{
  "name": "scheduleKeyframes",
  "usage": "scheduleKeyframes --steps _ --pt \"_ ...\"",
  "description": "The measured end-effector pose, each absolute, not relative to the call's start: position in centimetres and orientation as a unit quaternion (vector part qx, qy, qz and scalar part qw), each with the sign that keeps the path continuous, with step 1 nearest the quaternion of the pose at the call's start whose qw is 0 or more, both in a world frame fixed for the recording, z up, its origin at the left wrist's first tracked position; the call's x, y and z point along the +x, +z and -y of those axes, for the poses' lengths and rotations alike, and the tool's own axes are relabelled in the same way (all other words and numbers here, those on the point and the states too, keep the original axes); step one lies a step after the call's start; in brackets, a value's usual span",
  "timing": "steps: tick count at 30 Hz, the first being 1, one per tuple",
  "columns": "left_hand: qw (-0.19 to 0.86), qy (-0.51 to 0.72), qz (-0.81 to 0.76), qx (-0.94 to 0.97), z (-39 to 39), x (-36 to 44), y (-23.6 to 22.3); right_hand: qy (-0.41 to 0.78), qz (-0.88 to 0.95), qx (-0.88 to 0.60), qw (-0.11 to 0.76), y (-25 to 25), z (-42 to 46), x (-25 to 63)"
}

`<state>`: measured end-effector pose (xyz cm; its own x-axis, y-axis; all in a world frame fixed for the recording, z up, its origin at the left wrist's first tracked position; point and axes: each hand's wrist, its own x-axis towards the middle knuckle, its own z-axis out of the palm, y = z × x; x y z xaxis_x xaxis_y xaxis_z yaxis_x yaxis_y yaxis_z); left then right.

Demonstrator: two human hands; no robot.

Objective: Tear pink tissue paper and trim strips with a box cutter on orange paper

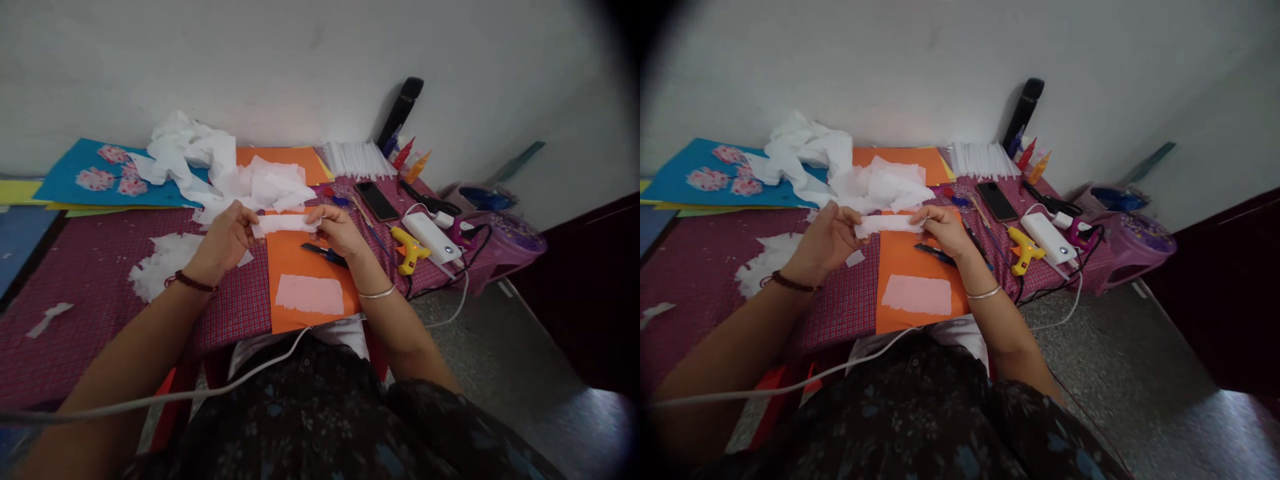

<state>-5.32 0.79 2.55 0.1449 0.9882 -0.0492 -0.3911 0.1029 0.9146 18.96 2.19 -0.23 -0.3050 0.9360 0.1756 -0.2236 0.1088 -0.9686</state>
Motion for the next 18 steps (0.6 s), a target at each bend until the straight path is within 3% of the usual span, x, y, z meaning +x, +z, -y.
scheduleKeyframes --steps 18 --pt "0.617 0.556 -0.404 0.385 -0.71 -4.63 2.64 0.655 0.548 -0.292 0.43 -0.2 -1.8 18.92"
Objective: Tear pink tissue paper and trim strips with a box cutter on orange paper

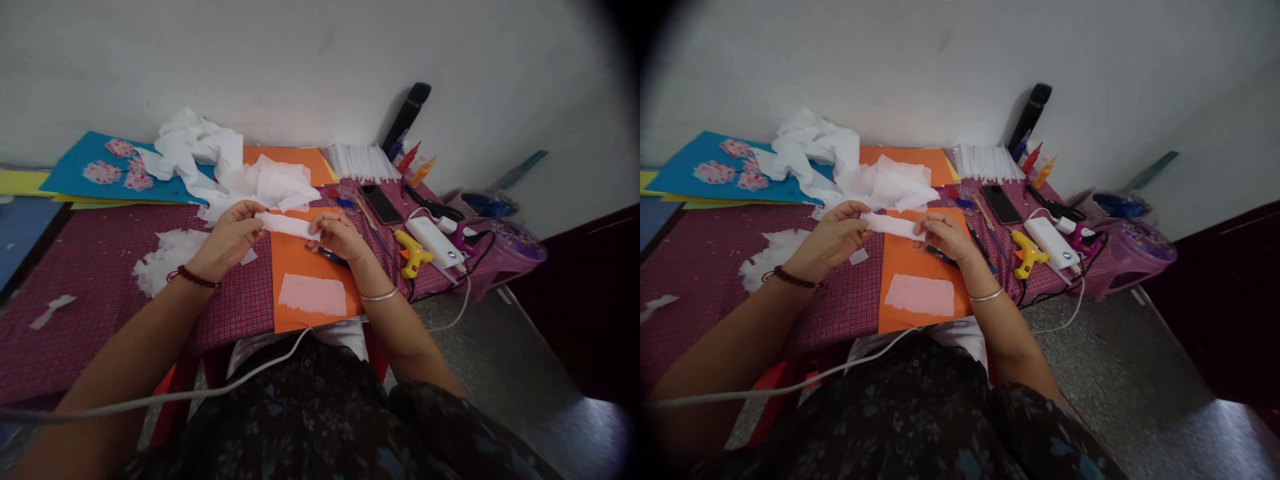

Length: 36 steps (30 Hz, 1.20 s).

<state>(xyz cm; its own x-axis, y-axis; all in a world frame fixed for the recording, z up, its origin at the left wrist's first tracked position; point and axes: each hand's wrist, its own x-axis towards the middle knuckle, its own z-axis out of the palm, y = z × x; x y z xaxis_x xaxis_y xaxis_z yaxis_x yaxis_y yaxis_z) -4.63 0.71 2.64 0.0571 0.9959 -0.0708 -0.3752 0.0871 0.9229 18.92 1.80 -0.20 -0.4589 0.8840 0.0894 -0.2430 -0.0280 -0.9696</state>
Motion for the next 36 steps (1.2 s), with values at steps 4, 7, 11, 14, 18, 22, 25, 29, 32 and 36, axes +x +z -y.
scheduleKeyframes --steps 4,7,11,14,18,22,25,29,32,36 --pt "0.595 0.602 -0.423 0.322 -1.2 -4.7 1.7 0.649 0.521 -0.331 0.444 -0.7 -2.1 18.4" --pt "0.556 0.616 -0.468 0.305 -1.6 -5.0 1.2 0.655 0.457 -0.365 0.477 -0.7 -2.7 17.9" --pt "0.586 0.562 -0.456 0.365 -1.1 -4.8 0.7 0.655 0.402 -0.394 0.503 0.4 -3.5 17.0" --pt "0.697 0.431 -0.42 0.39 -0.2 -3.7 -0.1 0.653 0.413 -0.399 0.494 1.5 -3.5 16.2" --pt "0.785 0.369 -0.352 0.351 0.6 -2.1 -0.8 0.641 0.477 -0.384 0.463 2.7 -2.3 14.9" --pt "0.77 0.481 -0.299 0.294 0.6 -1.7 -0.1 0.609 0.561 -0.37 0.421 3.2 -0.7 14.4" --pt "0.736 0.555 -0.284 0.265 0.5 -2.1 0.7 0.58 0.599 -0.374 0.407 2.9 0.2 14.7" --pt "0.718 0.584 -0.282 0.252 0.6 -2.5 1.0 0.569 0.616 -0.376 0.393 2.1 0.7 15.1" --pt "0.707 0.586 -0.299 0.259 0.8 -2.6 1.0 0.562 0.629 -0.373 0.386 1.6 0.9 15.4" --pt "0.695 0.567 -0.344 0.279 0.8 -2.8 1.2 0.511 0.665 -0.388 0.382 1.2 1.7 17.2"
